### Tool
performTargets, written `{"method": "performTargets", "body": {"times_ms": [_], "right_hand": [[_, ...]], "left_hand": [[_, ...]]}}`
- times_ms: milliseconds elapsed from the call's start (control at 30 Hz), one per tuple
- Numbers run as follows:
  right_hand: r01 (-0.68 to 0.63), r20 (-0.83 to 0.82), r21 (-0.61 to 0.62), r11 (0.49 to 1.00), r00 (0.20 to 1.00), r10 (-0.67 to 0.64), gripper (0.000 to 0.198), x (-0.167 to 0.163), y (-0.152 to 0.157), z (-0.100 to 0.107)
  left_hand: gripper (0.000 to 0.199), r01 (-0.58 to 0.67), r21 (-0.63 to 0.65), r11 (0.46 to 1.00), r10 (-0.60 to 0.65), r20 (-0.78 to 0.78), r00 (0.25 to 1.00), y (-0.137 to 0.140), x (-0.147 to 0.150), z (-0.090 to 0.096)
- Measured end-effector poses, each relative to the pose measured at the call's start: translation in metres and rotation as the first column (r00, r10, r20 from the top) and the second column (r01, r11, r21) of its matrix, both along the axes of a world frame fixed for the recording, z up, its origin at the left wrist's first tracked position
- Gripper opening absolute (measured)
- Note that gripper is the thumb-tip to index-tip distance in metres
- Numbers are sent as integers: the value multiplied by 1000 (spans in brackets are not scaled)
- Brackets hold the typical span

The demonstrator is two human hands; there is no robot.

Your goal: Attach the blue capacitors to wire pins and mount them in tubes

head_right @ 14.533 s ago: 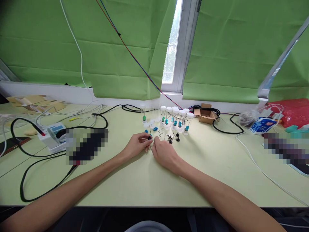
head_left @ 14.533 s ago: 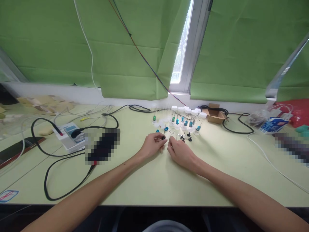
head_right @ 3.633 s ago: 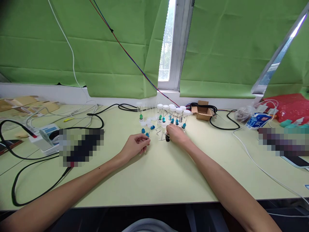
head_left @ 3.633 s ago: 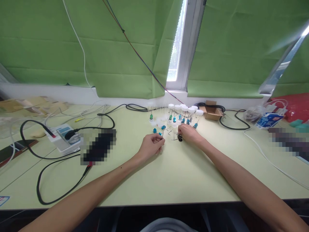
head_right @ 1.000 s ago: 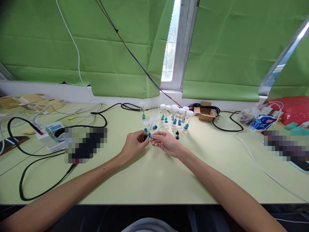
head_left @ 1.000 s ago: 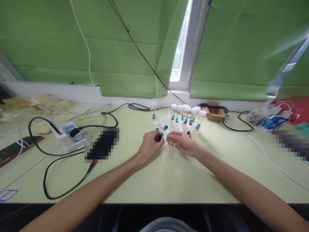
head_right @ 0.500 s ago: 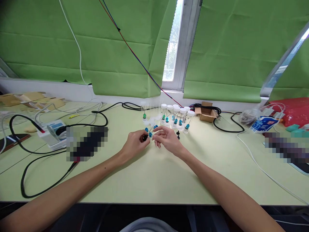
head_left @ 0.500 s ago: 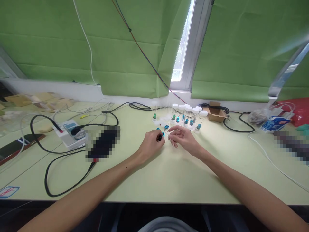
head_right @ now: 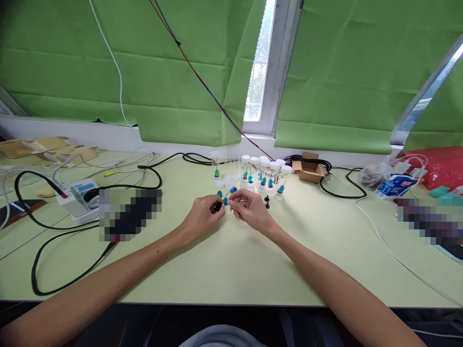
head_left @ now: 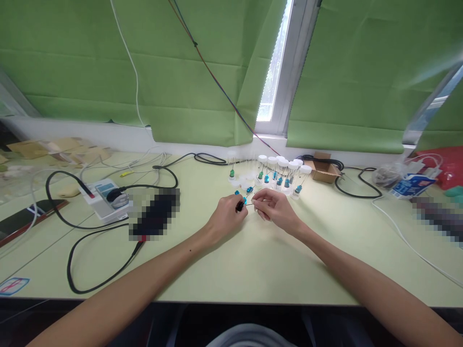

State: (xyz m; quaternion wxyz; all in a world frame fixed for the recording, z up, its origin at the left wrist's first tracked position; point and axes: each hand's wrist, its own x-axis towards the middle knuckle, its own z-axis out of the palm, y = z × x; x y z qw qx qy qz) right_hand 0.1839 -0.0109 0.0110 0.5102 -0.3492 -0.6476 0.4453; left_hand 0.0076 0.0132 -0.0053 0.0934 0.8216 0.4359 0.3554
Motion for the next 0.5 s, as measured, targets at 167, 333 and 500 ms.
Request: {"method": "performTargets", "body": {"times_ms": [167,333,500], "right_hand": [[1,-25,9,1000,1000,-1,22,-1,0,-1],[-1,-38,9,1000,999,1,23,-2,1,-3],[9,-26,20,1000,1000,-9,22,-1,2,-4]], "left_hand": [[13,15,21,1000,-14,-23,1000,1,0,-2],[13,34,35,999,-33,-35,999,0,0,-3],[13,36,34,999,-34,-44,998,0,0,-3]]}}
